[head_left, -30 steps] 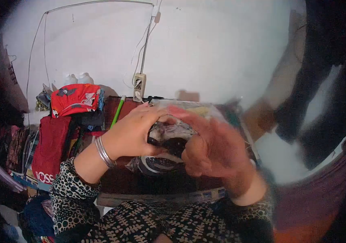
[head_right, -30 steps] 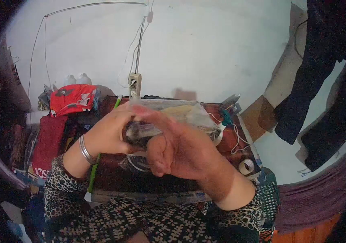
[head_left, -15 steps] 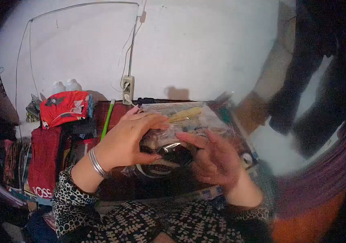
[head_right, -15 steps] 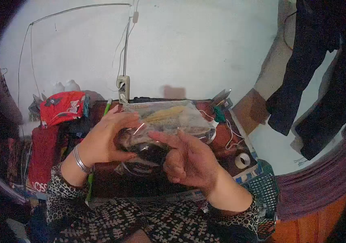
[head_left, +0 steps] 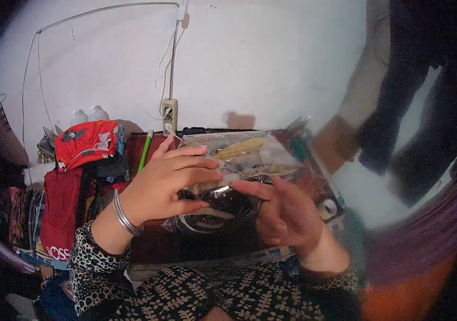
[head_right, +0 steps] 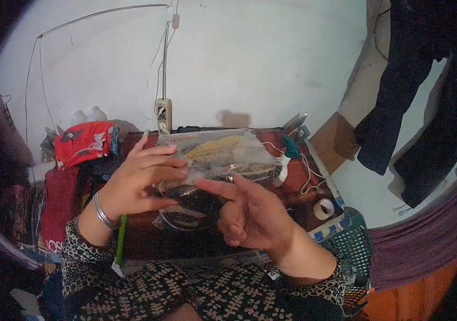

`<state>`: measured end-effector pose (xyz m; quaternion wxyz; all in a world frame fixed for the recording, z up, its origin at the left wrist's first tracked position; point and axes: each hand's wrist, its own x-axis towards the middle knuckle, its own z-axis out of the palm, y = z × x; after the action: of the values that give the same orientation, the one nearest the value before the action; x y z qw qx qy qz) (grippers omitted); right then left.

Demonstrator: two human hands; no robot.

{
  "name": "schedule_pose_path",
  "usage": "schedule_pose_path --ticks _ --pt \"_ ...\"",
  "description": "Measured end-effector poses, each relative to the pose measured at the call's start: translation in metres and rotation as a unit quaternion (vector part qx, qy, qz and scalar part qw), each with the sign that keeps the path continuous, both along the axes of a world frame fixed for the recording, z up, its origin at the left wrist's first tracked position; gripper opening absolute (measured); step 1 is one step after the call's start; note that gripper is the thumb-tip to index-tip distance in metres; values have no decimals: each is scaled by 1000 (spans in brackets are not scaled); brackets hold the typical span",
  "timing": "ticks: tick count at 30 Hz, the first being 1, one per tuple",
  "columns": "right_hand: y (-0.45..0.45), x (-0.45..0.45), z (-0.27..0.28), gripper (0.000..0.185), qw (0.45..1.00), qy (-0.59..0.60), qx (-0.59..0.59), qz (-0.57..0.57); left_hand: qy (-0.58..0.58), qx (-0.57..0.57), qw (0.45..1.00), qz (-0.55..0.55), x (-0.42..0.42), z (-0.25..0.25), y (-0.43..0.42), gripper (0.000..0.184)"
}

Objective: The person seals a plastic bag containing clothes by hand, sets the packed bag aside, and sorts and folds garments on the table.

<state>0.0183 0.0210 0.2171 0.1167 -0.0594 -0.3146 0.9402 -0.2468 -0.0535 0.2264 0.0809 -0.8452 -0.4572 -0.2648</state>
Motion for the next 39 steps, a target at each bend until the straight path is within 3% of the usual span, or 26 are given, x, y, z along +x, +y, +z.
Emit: schedule_pose_path --ticks 6,15,17,18,20,21,23,24,26,27,29,33,39 --pt "3 1 -2 62 1000 -18 -2 9 -27 -2 1000 -7 -1 1 -1 42" --pt "0 11 11 59 961 -188 196 -51 -21 -11 1000 10 -6 5 -6 41" --pt "3 18 11 52 896 -186 378 -143 -37 -13 999 11 -8 3 -4 41" --pt "0 17 15 52 895 -186 379 -143 -37 -12 999 11 -9 3 -4 41" --pt "-11 12 22 42 750 -138 578 -290 -53 -16 998 -4 -10 2 -3 40" --pt "-8 7 23 42 750 -139 578 -291 -53 -16 998 -4 -10 1 -4 40" --pt "2 -8 25 41 406 -67 849 -332 -51 -15 999 -7 -11 1 -6 38" --pt "3 -15 23 41 407 -67 849 -332 -50 -15 999 -7 -11 0 -6 38" --pt "5 -27 16 43 334 -61 901 -270 -59 -14 998 -11 -12 -2 -6 38" --pt "8 -27 10 43 334 -59 901 -271 -57 -14 998 -9 -12 -3 -6 38" --pt "13 -25 -6 43 252 -100 926 -262 -81 -6 997 -15 -12 -5 -4 36" --pt "27 -9 -18 45 234 -67 933 -265 -91 3 995 -30 -14 -9 -1 31" --pt "16 -15 -3 49 263 -62 907 -324 -91 -1 995 -31 -11 -8 0 40"
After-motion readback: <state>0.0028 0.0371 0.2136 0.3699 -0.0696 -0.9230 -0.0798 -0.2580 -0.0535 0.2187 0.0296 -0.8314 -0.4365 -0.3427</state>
